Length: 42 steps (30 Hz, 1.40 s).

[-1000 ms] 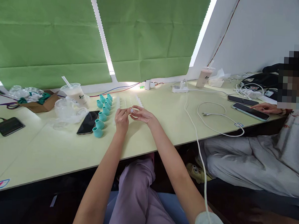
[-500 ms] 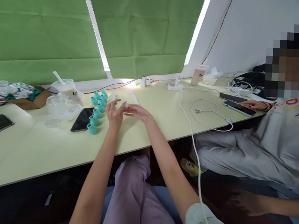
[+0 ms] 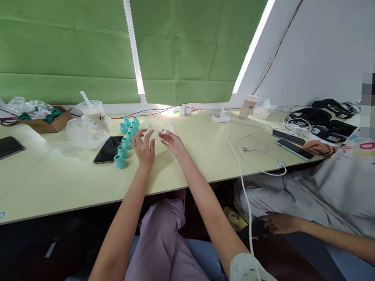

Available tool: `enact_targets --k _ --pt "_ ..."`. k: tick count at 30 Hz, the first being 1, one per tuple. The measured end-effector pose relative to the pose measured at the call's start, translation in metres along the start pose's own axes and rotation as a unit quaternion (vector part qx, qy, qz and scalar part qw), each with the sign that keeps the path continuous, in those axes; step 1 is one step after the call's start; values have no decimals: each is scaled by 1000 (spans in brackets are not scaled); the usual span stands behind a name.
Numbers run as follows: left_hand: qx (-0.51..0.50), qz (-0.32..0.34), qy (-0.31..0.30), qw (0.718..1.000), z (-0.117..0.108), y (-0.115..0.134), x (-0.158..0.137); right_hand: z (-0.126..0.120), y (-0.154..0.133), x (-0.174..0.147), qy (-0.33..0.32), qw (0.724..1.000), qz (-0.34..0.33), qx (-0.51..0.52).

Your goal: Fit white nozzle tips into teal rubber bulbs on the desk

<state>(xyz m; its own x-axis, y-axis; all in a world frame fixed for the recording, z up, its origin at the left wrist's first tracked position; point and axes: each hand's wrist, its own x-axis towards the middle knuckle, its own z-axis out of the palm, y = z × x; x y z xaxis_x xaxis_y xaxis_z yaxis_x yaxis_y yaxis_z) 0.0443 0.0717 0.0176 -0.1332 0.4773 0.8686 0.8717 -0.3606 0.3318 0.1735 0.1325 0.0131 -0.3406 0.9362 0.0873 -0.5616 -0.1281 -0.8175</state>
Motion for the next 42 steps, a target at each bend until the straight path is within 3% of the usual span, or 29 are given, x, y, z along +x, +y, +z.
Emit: enact_targets --k 5,8,14,25,31,42 --pt "53 -46 -11 997 -28 -10 -9 1 -3 -3 -15 999 -13 -25" --pt "130 -43 -79 987 -45 -28 -14 1 -2 -2 -24 999 -8 -34" --pt "229 10 -224 947 -64 -54 -15 -3 -1 0 23 998 7 -59" --pt "290 20 -312 905 -37 -55 -12 -5 3 3 31 999 -5 -35" --pt "314 24 -322 893 -32 -55 -10 -1 1 2 -4 999 -7 -43" --pt "328 -3 -375 867 -24 -49 -3 -1 -1 1 19 1000 -10 -20"
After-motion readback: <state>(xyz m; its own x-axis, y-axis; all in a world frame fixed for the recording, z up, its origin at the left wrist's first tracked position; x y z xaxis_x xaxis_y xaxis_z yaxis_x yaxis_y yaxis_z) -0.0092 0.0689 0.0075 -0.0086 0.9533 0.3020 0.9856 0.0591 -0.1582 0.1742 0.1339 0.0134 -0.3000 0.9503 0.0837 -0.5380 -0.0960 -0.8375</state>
